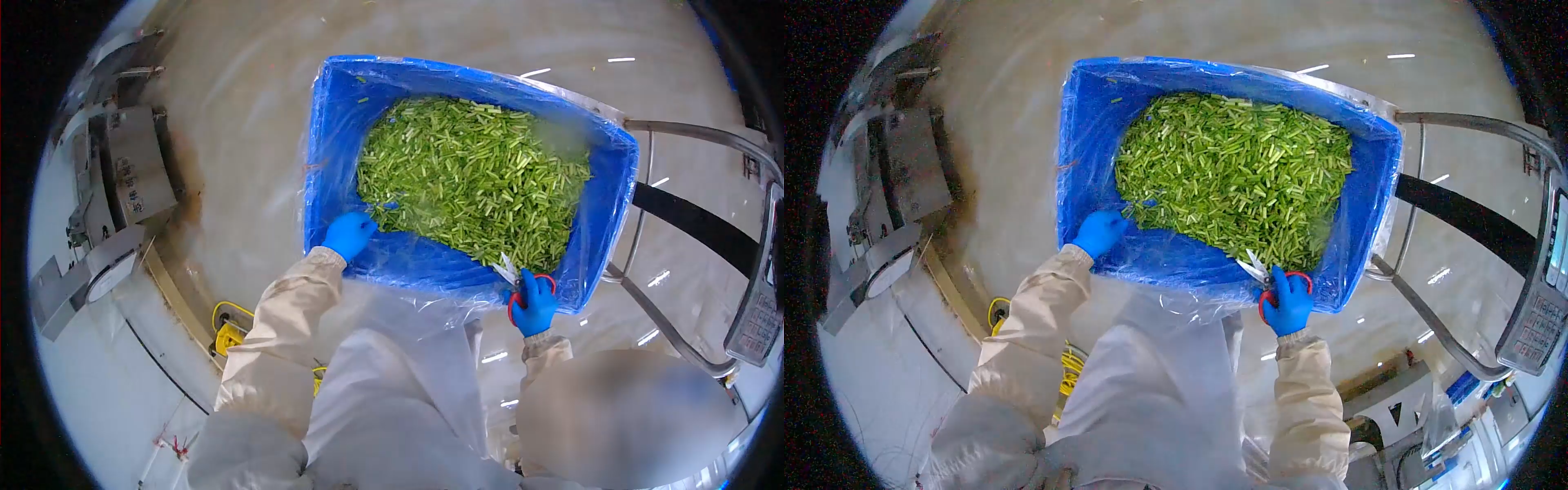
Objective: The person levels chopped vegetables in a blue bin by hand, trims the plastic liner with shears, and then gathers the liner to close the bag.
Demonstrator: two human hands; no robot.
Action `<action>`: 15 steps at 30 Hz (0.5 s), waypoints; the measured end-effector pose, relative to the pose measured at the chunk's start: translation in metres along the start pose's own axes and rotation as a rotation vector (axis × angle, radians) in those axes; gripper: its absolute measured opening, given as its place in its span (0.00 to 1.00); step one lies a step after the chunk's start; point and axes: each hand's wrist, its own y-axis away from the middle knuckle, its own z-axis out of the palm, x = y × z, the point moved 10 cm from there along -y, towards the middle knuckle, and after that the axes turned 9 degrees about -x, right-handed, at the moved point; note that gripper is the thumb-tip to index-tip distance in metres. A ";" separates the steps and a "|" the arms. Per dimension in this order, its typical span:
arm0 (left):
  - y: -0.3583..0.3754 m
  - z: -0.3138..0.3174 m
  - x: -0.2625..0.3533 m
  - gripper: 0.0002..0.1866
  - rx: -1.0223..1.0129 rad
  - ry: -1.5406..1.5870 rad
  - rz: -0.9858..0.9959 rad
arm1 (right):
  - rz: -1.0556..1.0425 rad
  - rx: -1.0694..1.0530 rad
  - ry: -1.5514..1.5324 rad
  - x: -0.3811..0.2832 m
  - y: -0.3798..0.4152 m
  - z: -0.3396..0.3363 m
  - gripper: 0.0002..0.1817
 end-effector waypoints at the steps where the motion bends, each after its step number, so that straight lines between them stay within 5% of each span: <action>1: 0.004 -0.003 0.002 0.09 -0.032 -0.031 -0.006 | -0.033 0.012 0.013 -0.006 -0.002 -0.005 0.35; 8: 0.001 0.014 0.003 0.09 -0.165 -0.101 0.104 | -0.030 0.020 -0.022 -0.007 -0.002 -0.004 0.34; 15: -0.085 0.077 0.009 0.10 -0.312 -0.328 0.132 | -0.015 0.017 -0.016 -0.001 -0.001 -0.002 0.35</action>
